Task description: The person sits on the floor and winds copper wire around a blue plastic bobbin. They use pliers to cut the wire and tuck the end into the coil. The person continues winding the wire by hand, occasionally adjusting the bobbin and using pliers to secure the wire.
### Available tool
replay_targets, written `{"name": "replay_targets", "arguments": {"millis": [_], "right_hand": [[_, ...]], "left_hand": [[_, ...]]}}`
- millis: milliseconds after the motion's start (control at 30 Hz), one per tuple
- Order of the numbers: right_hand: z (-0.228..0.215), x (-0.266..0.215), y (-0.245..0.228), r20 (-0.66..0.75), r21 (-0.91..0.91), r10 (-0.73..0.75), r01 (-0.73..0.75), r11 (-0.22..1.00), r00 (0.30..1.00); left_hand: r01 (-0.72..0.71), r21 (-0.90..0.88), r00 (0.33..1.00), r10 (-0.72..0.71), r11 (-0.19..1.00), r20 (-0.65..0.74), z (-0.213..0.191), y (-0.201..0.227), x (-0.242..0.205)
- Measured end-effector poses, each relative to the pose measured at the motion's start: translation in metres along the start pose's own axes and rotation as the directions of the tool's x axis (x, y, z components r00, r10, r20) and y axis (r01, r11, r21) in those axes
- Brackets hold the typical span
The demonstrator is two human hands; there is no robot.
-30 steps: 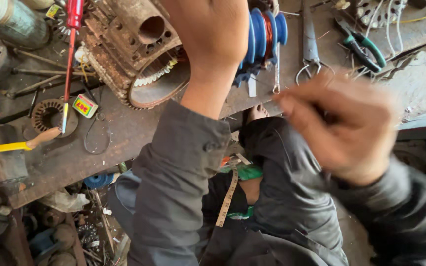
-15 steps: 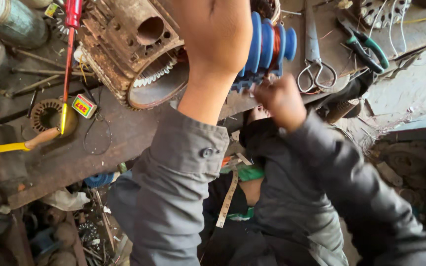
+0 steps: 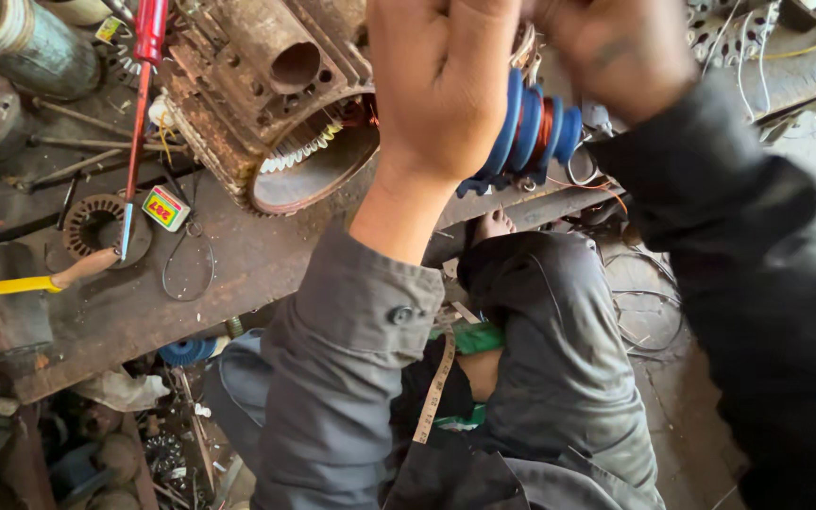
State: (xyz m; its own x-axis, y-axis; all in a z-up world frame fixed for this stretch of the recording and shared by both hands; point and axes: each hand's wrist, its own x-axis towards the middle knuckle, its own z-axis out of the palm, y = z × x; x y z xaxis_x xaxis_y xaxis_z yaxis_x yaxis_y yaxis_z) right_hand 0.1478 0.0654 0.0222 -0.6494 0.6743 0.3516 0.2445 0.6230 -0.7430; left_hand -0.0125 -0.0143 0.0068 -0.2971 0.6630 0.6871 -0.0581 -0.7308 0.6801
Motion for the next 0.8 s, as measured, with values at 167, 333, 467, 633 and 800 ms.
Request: {"name": "replay_targets", "arguments": {"millis": [167,333,467,633,800], "right_hand": [[0.067,-0.084,0.060,-0.174,0.280,0.221,-0.167,0.945,0.960],[0.089,-0.128,0.000,-0.111,-0.235,0.147,-0.170,0.957,0.983],[0.036,-0.117,-0.080,-0.031,-0.381,0.065,-0.072,0.922,0.997],[-0.016,-0.084,-0.094,-0.059,-0.460,-0.001,-0.027,0.888,0.998],[-0.005,-0.036,0.017,0.029,-0.485,-0.181,0.172,0.858,0.983]], "left_hand": [[-0.042,0.166,0.988,0.066,0.985,-0.142,-0.007,-0.007,0.003],[-0.099,0.411,0.956,0.201,0.906,-0.214,-0.001,-0.024,0.001],[-0.065,0.326,0.976,0.128,0.943,-0.176,0.004,-0.022,-0.004],[-0.112,0.236,0.983,0.142,0.965,-0.114,0.008,-0.015,-0.004],[-0.051,0.080,0.998,0.053,0.995,-0.016,0.005,-0.010,-0.007]]}}
